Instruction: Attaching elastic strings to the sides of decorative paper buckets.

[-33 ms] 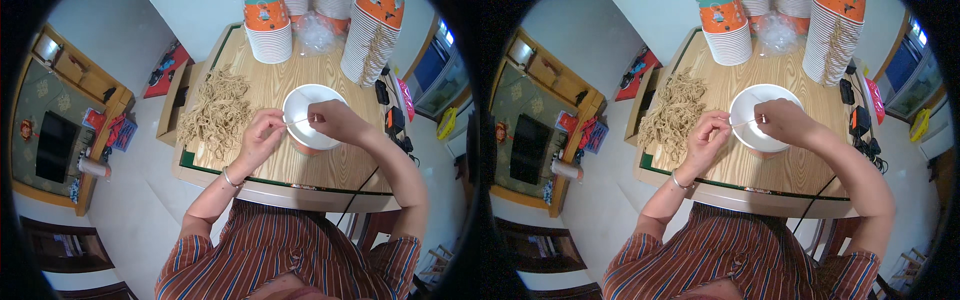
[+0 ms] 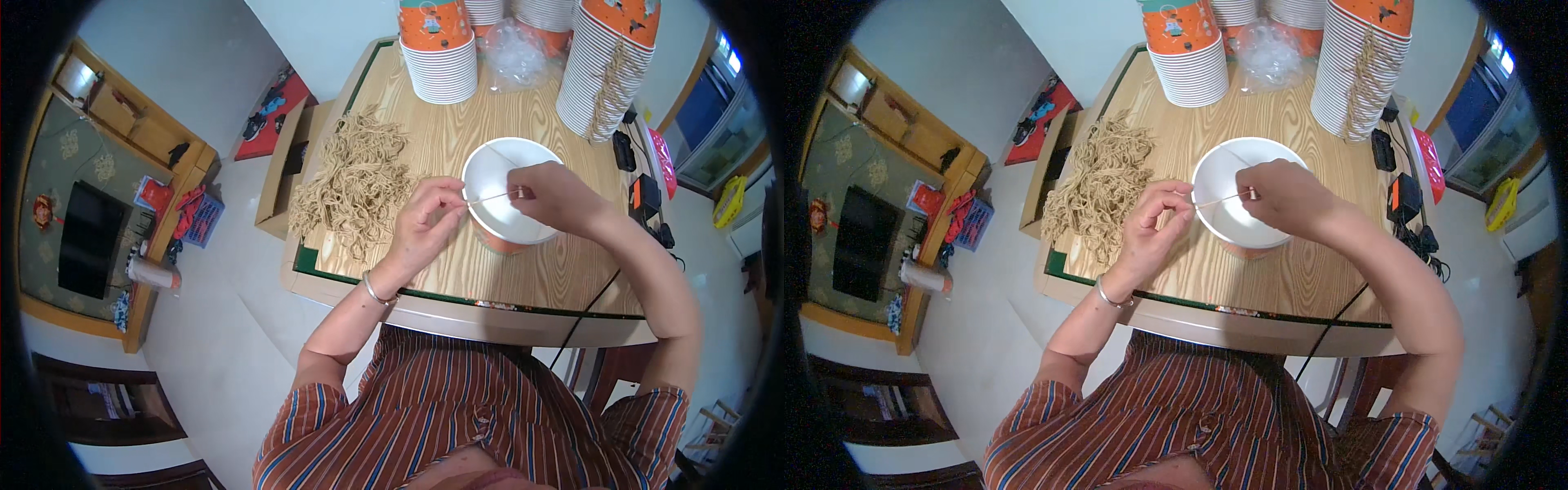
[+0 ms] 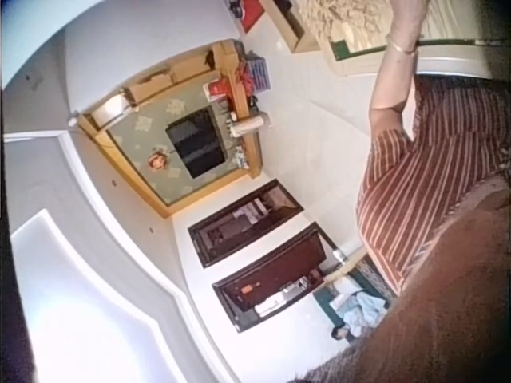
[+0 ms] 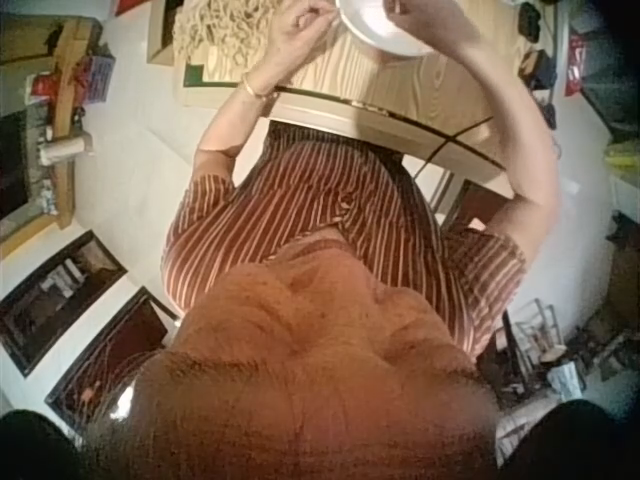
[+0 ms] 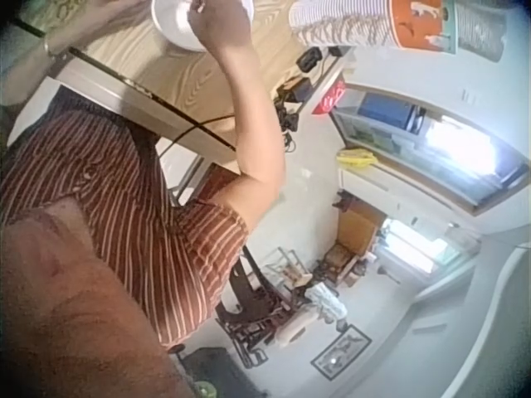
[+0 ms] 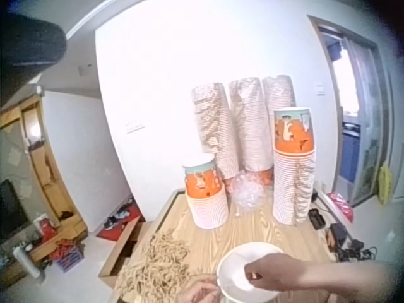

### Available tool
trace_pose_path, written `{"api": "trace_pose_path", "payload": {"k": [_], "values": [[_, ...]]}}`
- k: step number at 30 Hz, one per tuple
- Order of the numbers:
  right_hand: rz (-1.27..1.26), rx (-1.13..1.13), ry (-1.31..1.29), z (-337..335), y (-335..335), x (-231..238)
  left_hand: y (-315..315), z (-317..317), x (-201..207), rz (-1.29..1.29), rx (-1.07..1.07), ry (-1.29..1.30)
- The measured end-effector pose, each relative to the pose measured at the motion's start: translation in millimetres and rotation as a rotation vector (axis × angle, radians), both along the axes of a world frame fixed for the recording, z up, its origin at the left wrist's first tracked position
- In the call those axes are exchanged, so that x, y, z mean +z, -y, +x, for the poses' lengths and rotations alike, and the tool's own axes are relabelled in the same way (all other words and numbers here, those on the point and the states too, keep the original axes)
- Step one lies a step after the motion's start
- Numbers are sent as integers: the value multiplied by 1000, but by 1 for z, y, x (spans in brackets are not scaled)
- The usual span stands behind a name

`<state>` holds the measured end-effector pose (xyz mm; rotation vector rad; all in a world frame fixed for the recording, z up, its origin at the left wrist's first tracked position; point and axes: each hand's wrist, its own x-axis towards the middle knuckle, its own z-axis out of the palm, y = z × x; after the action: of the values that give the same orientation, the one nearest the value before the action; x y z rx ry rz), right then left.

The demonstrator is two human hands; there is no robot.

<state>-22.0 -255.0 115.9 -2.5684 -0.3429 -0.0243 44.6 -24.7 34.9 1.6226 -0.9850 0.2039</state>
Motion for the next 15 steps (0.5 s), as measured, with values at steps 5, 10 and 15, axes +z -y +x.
{"api": "trace_pose_path", "payload": {"k": [5, 10, 15], "values": [[-169, -157, 2, -15, 15, 40, -8, 3, 12, 79, -26, -39], [-298, -215, 344, -22, 39, 71, -9, 3, 8, 62, -35, -81], [-27, -373, 467, -19, 36, 83, -8, 2, 7, 53, -30, -61]]}}
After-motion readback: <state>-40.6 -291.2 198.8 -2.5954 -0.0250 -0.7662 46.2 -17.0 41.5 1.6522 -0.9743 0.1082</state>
